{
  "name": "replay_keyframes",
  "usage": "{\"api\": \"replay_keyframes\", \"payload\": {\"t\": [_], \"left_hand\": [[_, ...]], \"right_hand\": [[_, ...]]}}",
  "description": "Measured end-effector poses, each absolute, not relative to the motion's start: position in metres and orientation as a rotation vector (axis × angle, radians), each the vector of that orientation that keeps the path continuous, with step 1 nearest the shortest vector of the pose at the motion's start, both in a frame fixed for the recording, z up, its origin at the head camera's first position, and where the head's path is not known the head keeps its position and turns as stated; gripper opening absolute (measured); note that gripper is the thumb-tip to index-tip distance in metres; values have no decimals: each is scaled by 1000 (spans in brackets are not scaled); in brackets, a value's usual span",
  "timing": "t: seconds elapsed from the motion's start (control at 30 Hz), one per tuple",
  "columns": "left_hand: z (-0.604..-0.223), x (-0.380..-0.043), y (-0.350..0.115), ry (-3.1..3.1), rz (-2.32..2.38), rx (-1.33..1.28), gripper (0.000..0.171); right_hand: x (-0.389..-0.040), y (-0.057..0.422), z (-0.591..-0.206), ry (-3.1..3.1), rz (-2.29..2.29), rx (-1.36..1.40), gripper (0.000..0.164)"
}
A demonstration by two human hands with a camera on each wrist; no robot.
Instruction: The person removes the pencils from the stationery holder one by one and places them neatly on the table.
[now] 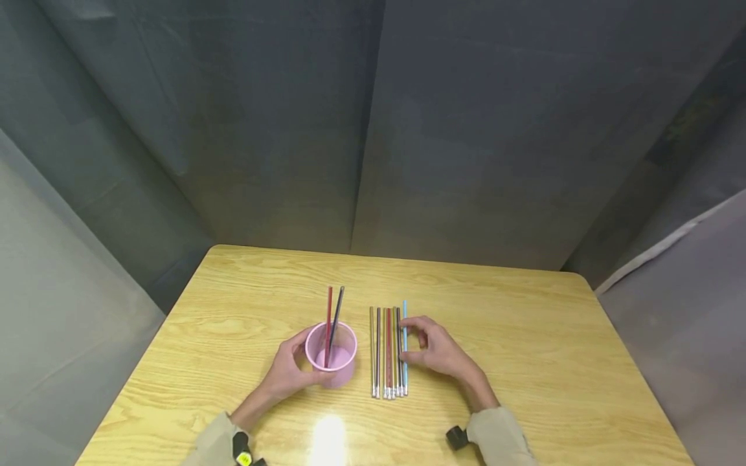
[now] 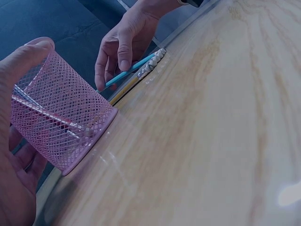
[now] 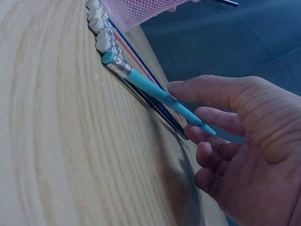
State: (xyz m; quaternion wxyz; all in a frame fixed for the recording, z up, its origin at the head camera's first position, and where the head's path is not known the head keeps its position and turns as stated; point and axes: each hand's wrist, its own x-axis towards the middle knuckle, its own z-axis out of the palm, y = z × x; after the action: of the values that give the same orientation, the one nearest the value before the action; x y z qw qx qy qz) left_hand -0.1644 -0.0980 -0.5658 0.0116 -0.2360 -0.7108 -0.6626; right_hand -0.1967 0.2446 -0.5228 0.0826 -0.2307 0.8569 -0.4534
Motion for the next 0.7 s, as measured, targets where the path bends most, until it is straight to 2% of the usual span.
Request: {"api": "replay_keyframes", "payload": {"t": [0.2, 0.5, 0.7], "left_hand": [[-565, -164, -99, -2221, -2082, -732, 84], [-566, -165, -99, -2219, -2075, -748, 85], [-568, -165, -99, -2215, -2071, -747, 84]], "right_hand": [[-189, 240, -503, 2532, -1358, -742, 54], [-203, 252, -540, 2569, -1327, -720, 55], [-206, 256, -547, 2560, -1340, -737, 54]]}}
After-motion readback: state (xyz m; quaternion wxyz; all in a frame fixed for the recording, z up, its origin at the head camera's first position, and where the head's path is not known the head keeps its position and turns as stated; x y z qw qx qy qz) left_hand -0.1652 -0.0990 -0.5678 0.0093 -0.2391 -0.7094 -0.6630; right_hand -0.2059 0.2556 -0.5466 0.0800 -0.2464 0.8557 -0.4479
